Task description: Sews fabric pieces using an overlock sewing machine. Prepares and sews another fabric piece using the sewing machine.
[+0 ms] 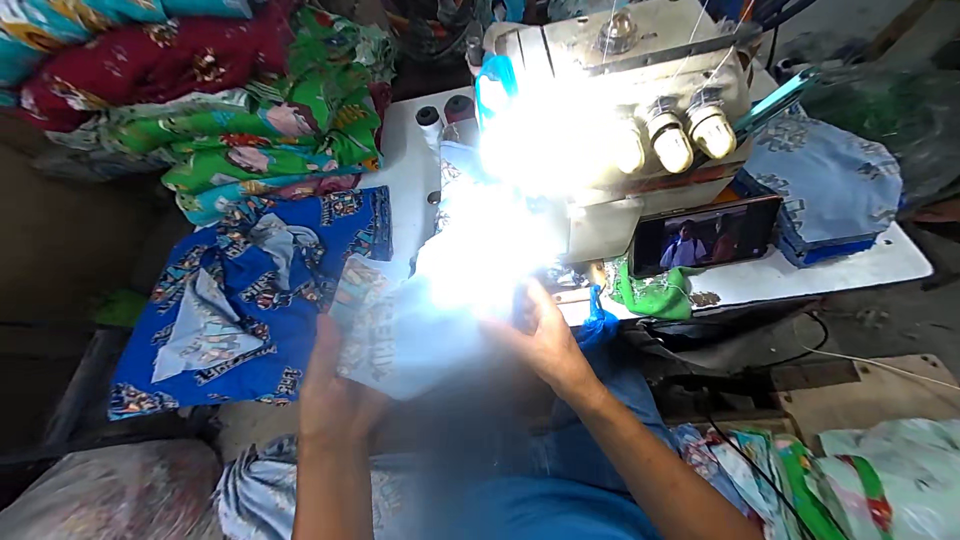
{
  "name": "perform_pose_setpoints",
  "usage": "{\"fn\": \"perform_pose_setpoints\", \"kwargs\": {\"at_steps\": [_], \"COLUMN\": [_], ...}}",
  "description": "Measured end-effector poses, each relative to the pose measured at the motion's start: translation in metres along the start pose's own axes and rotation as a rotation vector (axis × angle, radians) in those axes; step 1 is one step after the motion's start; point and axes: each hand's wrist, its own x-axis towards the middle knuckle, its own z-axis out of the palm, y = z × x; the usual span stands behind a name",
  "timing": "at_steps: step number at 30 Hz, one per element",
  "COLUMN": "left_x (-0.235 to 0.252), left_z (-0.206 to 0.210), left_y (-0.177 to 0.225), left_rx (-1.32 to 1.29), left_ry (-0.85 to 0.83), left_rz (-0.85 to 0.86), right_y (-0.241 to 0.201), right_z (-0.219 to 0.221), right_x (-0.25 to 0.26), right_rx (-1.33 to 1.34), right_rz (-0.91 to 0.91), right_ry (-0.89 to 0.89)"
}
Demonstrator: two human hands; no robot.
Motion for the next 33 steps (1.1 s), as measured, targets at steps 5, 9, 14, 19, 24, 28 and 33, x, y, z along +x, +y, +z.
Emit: {"fn": "perform_pose_setpoints", "kwargs": {"at_steps": [5,9,14,19,24,28,33], "left_x": [0.001,0.007,0.009,0.012,0.015,0.015,0.016], "left_z": [-0.012,-0.025,-0.023,-0.023,-0.020,-0.020,-0.020], "left_y": [-0.001,-0.002,-0.003,-0.010,-0.014,-0.014,-0.011], "left_rx": [-0.014,-0.006,0.026,0.051,0.055,0.067,0.062], "left_ry": [0.069,0.202,0.238,0.288,0.337,0.340,0.333], "left_rz": [0.013,0.035,0.017,-0.009,0.004,0.017,0.022], "right_y": [0.010,0.013,0.026,0.033,0.022,0.019,0.024], "right_z": [-0.015,-0.033,-0.059,-0.068,-0.050,-0.032,-0.024], "right_x": [-0.007,-0.021,-0.043,-0.048,-0.030,-0.009,0.001], "right_rx": [-0.127,0.053,-0.113,-0.782,-0.725,-0.817,-0.868], "right_rz": [-0.055,-0.119,-0.144,-0.417,-0.506,-0.530,-0.474], "right_ry": [0.088,0.037,0.098,0.297,0.289,0.326,0.342]}}
